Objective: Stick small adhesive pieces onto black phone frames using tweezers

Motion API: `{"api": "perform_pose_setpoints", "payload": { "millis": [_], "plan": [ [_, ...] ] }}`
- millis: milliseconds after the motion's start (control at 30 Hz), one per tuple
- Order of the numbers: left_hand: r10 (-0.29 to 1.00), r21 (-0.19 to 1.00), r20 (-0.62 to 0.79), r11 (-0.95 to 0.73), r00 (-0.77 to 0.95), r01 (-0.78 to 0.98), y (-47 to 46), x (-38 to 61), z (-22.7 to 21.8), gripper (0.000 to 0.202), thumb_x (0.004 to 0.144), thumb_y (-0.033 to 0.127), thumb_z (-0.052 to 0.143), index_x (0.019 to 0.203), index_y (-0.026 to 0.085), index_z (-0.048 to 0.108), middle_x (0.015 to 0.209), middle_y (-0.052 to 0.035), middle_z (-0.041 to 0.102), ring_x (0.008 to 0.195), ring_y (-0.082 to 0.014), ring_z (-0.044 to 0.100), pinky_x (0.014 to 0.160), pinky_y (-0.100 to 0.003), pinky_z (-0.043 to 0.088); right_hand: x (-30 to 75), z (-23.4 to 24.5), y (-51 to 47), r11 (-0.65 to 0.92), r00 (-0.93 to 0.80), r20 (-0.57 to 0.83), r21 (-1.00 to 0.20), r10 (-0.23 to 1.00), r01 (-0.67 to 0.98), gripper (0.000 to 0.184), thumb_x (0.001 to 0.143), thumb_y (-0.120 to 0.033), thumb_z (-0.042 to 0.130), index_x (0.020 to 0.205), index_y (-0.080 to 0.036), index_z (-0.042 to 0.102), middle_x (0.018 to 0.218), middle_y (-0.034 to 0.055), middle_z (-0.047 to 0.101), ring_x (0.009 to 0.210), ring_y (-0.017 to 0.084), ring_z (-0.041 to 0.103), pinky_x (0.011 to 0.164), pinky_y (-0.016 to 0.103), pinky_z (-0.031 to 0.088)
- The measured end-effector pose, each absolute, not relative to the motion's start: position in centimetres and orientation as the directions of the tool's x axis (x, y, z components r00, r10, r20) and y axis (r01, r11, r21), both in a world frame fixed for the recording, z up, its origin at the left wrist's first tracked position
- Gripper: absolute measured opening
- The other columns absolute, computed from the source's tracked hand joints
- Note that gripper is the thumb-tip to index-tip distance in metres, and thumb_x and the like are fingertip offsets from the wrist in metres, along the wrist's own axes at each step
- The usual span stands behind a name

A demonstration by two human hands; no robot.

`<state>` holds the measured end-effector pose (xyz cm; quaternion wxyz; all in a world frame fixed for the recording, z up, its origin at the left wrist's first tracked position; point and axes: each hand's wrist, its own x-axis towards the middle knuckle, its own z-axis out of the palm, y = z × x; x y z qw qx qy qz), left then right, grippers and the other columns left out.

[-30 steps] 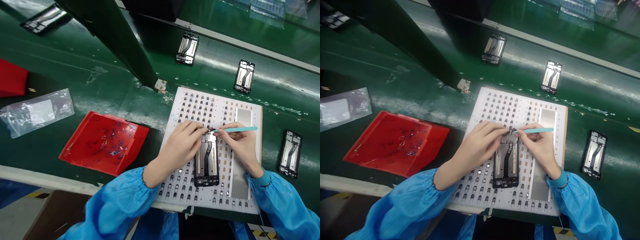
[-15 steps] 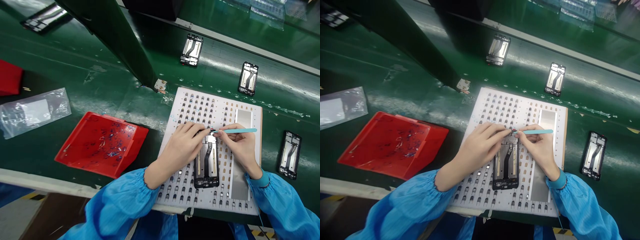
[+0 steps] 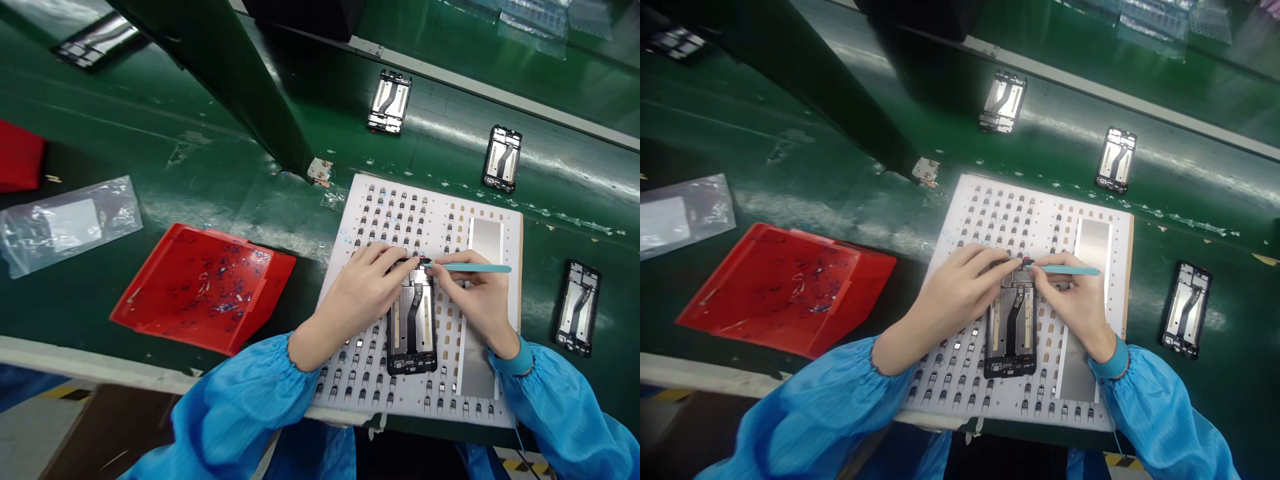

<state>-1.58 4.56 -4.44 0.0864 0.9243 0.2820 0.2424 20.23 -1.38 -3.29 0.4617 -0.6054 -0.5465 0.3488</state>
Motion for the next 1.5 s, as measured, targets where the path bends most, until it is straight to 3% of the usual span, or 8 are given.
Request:
{"api": "perform_pose_setpoints", "payload": {
  "millis": [367, 800, 1233, 1367, 1433, 1500],
  "plan": [
    [0.566, 0.299, 0.421, -0.824, 0.708, 0.481, 4.5, -1.5, -4.8, 0.031, 0.107, 0.006, 0.049, 0.132, 0.008, 0.067, 0.121, -0.0137, 0.073, 0.107, -0.0279, 0.063, 0.089, -0.045, 0.062, 20.2, -3.4, -1.7, 0.161, 0.067, 0.229, -0.838, 0.971, 0.522, 0.006, 0.100, -0.022, 0.075, 0.105, -0.023, 0.078, 0.098, 0.0031, 0.084, 0.088, 0.021, 0.085, 0.077, 0.032, 0.073],
    [0.599, 0.377, 0.391, -0.797, 0.699, 0.472, 4.6, -1.6, -5.4, 0.033, 0.106, 0.006, 0.049, 0.135, 0.013, 0.065, 0.122, -0.0117, 0.072, 0.109, -0.0280, 0.060, 0.090, -0.046, 0.061, 20.2, -3.4, -1.5, 0.240, 0.023, 0.307, -0.785, 0.951, 0.571, 0.007, 0.099, -0.019, 0.073, 0.104, -0.023, 0.078, 0.094, 0.0030, 0.084, 0.081, 0.019, 0.081, 0.071, 0.032, 0.068],
    [0.764, 0.713, 0.249, -0.560, 0.595, 0.421, 4.5, -1.9, -4.1, 0.034, 0.110, 0.013, 0.045, 0.135, 0.025, 0.066, 0.126, -0.0062, 0.069, 0.116, -0.0237, 0.062, 0.098, -0.043, 0.059, 20.2, -2.6, -1.7, 0.214, 0.077, 0.289, -0.839, 0.954, 0.500, 0.006, 0.100, -0.020, 0.073, 0.102, -0.023, 0.078, 0.093, 0.0039, 0.083, 0.081, 0.021, 0.082, 0.070, 0.032, 0.070],
    [0.880, 0.633, 0.238, -0.462, 0.412, 0.621, 1.1, -0.9, -2.6, 0.042, 0.107, 0.030, 0.058, 0.149, 0.024, 0.054, 0.139, -0.0131, 0.063, 0.127, -0.0320, 0.062, 0.102, -0.052, 0.060, 22.0, -1.8, -4.0, 0.167, 0.224, 0.299, -0.868, 0.927, 0.468, 0.006, 0.098, -0.022, 0.079, 0.103, -0.025, 0.080, 0.098, 0.0038, 0.085, 0.090, 0.025, 0.084, 0.077, 0.036, 0.072],
    [0.922, 0.522, 0.160, -0.382, 0.352, 0.763, -1.1, 0.5, -2.4, 0.072, 0.099, 0.047, 0.071, 0.160, 0.021, 0.043, 0.146, -0.0206, 0.057, 0.128, -0.0409, 0.061, 0.095, -0.057, 0.062, 23.2, -2.1, -5.6, 0.154, 0.289, 0.314, -0.872, 0.905, 0.464, 0.008, 0.096, -0.022, 0.081, 0.104, -0.026, 0.082, 0.100, 0.0041, 0.085, 0.093, 0.027, 0.084, 0.078, 0.038, 0.073],
    [0.954, 0.406, 0.084, -0.298, 0.289, 0.864, -2.8, 2.1, -2.9, 0.097, 0.089, 0.055, 0.080, 0.166, 0.019, 0.034, 0.148, -0.0255, 0.053, 0.125, -0.0466, 0.061, 0.089, -0.059, 0.062, 24.4, -2.8, -6.9, 0.138, 0.335, 0.317, -0.875, 0.887, 0.464, 0.010, 0.096, -0.022, 0.081, 0.106, -0.026, 0.082, 0.100, 0.0045, 0.085, 0.092, 0.028, 0.085, 0.077, 0.039, 0.074]
  ]
}}
